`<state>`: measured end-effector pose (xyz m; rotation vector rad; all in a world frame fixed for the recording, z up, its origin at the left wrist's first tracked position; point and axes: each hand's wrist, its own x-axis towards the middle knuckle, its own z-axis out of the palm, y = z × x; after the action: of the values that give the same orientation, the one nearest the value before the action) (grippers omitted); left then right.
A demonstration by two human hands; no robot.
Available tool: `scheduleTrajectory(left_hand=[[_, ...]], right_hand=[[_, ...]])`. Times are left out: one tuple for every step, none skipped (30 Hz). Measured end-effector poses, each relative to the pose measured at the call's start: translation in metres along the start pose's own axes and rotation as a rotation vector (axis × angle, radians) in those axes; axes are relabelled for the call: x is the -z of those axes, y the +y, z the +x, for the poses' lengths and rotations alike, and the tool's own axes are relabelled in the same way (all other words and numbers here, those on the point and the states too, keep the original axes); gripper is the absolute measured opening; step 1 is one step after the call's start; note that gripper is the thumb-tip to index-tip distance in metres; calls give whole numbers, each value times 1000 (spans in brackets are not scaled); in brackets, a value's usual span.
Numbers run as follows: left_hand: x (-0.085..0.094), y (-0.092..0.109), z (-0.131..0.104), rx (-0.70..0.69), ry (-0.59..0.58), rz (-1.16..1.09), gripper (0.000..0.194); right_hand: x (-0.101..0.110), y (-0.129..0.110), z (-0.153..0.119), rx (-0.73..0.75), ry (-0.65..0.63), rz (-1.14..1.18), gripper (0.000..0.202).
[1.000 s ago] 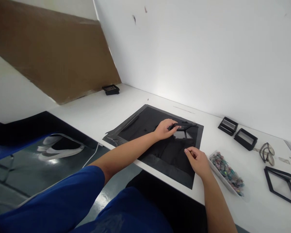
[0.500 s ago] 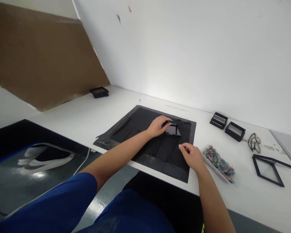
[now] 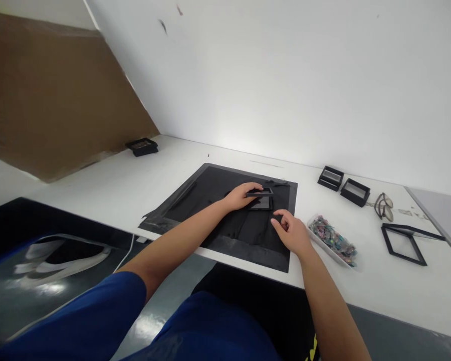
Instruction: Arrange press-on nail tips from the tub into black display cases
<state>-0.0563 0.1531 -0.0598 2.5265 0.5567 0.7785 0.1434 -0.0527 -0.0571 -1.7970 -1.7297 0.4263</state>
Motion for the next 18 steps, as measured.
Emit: scheduleTrajectory(left_hand=[[0,0,1,-5,-14,-17,39],[1,1,1,-10,-29,-32,38],[2,3,1,-13,-44,-46,38],[2,5,2,-14,-59,-59,37],[3,8,2,-12,-72,-70,37],[4,10,2,-3,-82,-80,37],[4,12,2,13,-86,-88,37],[4,13,2,38,-83,-93,37],[3,14,1,71,-73,-98,37],[2,14,1,112,-55,-101,37],[1,13,1,158,-30,-104,37],[0,11,0,204,-2,-109,37],[-2,9,1,247,23,-117,38],[-4,6,1,284,46,-129,39],[-5,4,1,312,62,-144,39],[-7,2,2,333,74,-162,40],[-7,0,3,345,81,-182,40],[-7,-1,4,352,85,-201,40]], right_hand=[[0,-2,0,10,6,-21,38],[0,-4,-1,19,8,-46,39],[-1,-6,-1,27,7,-74,39],[-2,-8,-1,36,3,-104,39],[-2,-11,-1,44,-4,-133,38],[-3,-13,-1,52,-11,-162,37],[-4,-14,-1,61,-19,-188,36],[-4,-16,-1,68,-25,-211,36],[-5,-16,-1,74,-30,-231,35],[-5,-17,-1,78,-34,-249,34],[-5,-17,-1,81,-37,-265,34],[-6,-17,-1,83,-39,-280,33],[-6,-17,-1,84,-42,-293,33],[-6,-17,-1,85,-43,-305,33],[-6,-18,-1,86,-43,-316,33],[-6,-18,-1,86,-43,-325,33],[-6,-19,-1,87,-43,-334,33],[-6,-20,-1,89,-45,-341,34]])
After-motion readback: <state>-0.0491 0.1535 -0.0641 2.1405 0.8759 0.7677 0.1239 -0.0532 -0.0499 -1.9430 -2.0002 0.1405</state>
